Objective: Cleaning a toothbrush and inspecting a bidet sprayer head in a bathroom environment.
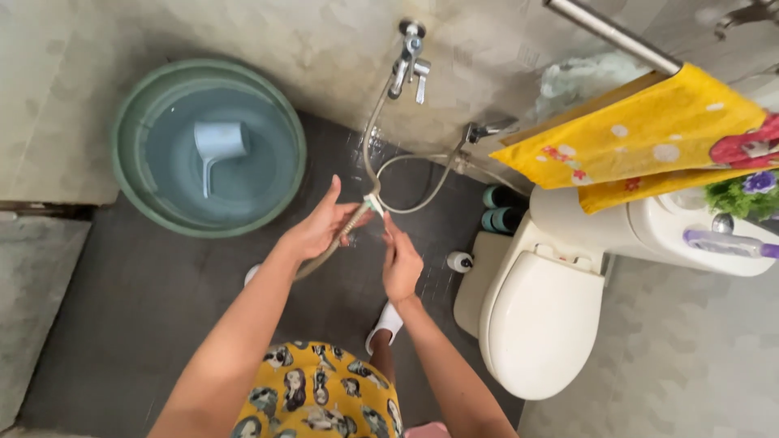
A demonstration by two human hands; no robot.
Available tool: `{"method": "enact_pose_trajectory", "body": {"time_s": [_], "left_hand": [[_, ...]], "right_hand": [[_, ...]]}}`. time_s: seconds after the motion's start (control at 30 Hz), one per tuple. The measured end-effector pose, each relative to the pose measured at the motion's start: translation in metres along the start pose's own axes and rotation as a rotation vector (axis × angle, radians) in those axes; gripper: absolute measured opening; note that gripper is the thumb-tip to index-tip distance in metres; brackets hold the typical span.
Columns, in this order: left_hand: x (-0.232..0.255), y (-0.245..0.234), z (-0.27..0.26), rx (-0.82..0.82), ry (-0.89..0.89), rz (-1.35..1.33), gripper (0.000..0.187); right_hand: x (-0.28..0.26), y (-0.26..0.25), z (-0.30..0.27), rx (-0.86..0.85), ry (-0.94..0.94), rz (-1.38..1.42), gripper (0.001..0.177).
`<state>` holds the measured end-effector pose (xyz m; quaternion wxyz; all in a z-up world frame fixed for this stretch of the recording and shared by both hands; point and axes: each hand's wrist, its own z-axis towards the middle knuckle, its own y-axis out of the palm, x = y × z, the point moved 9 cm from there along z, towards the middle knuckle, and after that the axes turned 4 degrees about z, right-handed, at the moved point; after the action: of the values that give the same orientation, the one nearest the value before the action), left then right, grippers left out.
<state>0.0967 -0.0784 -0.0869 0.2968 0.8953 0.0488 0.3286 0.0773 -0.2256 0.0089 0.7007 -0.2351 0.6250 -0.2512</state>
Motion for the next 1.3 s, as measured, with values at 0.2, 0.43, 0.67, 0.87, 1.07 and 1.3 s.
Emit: {"method": "enact_pose_trajectory", "body": {"time_s": [0.2,0.43,0.67,0.87,1.07,1.3], "left_hand": [[0.001,-0.009,0.003,-0.014,0.047,-0.094,0.119],[0.013,-0.004,-0.004,-0.018,0.037,-0.162,0.120],[0.013,0.000,0.000,0.017,0.014,-0.103,0.118],[0.015,0.012,-0.005,0.017,0.009,-0.086,0.114],[0.017,0.010,0.004,0.011,0.062,-0.101,0.116],[0.010,0.003,0.004,0.044,0.051,-0.114,0.118]], "right_hand": [[-0.012,-0.002,-0.012,0.028,-0.319,-0.027,0.046],[-0.015,0.015,-0.015,-0.146,-0.248,-0.022,0.054],[-0.011,0.003,-0.002,0.035,-0.031,0.072,0.043],[-0.007,-0.007,0.008,0.054,0.075,0.077,0.037],[-0.015,-0.003,0.007,0.035,0.014,0.182,0.043],[-0.023,0.008,0.001,0.044,-0.133,0.108,0.044]]}}
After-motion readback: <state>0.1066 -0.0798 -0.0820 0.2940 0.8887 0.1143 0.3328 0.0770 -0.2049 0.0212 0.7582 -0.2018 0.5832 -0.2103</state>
